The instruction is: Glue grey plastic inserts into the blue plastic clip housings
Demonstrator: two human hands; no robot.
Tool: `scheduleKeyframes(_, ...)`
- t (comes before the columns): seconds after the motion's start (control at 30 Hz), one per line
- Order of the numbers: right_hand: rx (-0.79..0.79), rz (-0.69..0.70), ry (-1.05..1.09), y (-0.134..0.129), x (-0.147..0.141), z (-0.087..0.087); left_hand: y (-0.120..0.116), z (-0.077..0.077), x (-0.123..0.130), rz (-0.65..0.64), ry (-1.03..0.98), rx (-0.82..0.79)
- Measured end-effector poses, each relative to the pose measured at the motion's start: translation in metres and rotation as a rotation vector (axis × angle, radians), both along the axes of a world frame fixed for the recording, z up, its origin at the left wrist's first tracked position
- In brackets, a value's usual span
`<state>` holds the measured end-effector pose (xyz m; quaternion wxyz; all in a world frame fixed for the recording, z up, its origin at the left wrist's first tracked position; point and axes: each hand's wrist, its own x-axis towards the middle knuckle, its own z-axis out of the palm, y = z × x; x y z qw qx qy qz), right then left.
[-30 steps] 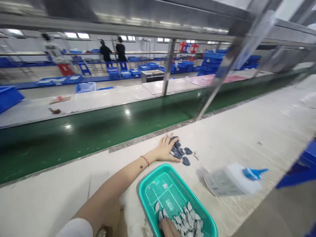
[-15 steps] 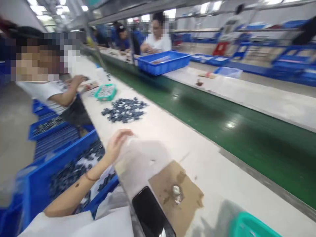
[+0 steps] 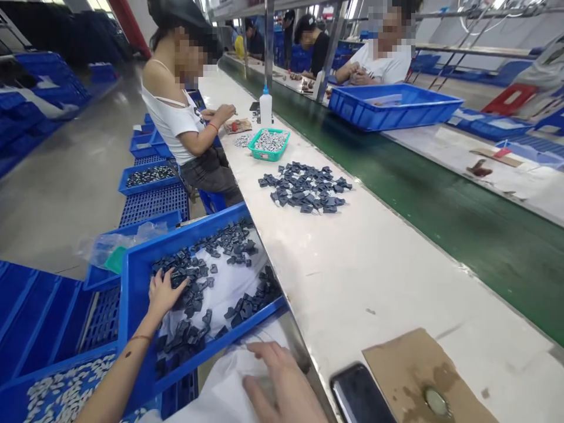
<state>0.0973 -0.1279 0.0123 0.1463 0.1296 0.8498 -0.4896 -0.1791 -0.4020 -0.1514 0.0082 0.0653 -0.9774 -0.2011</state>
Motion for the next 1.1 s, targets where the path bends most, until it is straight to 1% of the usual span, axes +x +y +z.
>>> scheduleKeyframes(0.03,0.035,0.056,-0.078,-0.011,-0.028,-0.001,-0.002,-0.004,-0.009,-0.008,-0.016,-0.026)
scheduleKeyframes(0.07,0.105,0.105,-0.144,-0.021,-0.056,-0.005,-0.003,-0.008,-0.017,-0.007,-0.031,-0.050)
scheduleKeyframes(0.1,0.210,0.156,-0.205,-0.030,-0.083,-0.012,-0.005,-0.012,-0.025,0.003,-0.044,-0.072)
scheduleKeyframes(0.13,0.267,0.160,-0.246,-0.037,-0.108,-0.024,-0.006,-0.015,-0.031,0.021,-0.054,-0.093)
scheduleKeyframes(0.2,0.378,0.121,-0.367,-0.046,-0.151,-0.053,-0.011,-0.020,-0.039,0.069,-0.063,-0.133)
scheduleKeyframes(0.23,0.437,0.097,-0.442,-0.047,-0.167,-0.070,-0.014,-0.022,-0.041,0.088,-0.064,-0.150)
scheduleKeyframes(0.3,0.534,0.080,-0.565,-0.047,-0.189,-0.101,-0.019,-0.025,-0.044,0.106,-0.064,-0.176)
scheduleKeyframes(0.37,0.594,0.104,-0.626,-0.048,-0.197,-0.123,-0.021,-0.026,-0.044,0.103,-0.064,-0.195)
scheduleKeyframes(0.4,0.610,0.128,-0.632,-0.051,-0.197,-0.131,-0.020,-0.027,-0.044,0.097,-0.062,-0.203)
scheduleKeyframes(0.43,0.616,0.157,-0.624,-0.056,-0.196,-0.136,-0.019,-0.028,-0.043,0.092,-0.057,-0.211)
scheduleKeyframes(0.5,0.595,0.234,-0.586,-0.072,-0.192,-0.141,-0.013,-0.029,-0.041,0.078,-0.034,-0.227)
scheduleKeyframes(0.6,0.511,0.373,-0.509,-0.102,-0.185,-0.141,-0.004,-0.031,-0.039,0.012,0.007,-0.237)
scheduleKeyframes(0.7,0.436,0.490,-0.434,-0.125,-0.190,-0.139,-0.005,-0.031,-0.049,-0.057,0.013,-0.236)
scheduleKeyframes(0.73,0.419,0.510,-0.406,-0.129,-0.196,-0.139,-0.009,-0.030,-0.055,-0.064,0.009,-0.237)
scheduleKeyframes(0.8,0.402,0.514,-0.319,-0.134,-0.220,-0.140,-0.019,-0.027,-0.071,-0.083,-0.011,-0.238)
scheduleKeyframes(0.9,0.396,0.460,-0.115,-0.143,-0.269,-0.146,-0.035,-0.021,-0.094,-0.168,-0.084,-0.234)
scheduleKeyframes(0.97,0.381,0.454,-0.044,-0.151,-0.298,-0.154,-0.041,-0.018,-0.102,-0.235,-0.141,-0.241)
scheduleKeyframes(1.03,0.369,0.478,-0.012,-0.159,-0.313,-0.163,-0.042,-0.018,-0.102,-0.276,-0.173,-0.260)
scheduleKeyframes(1.1,0.374,0.496,0.013,-0.163,-0.312,-0.171,-0.038,-0.021,-0.097,-0.291,-0.178,-0.285)
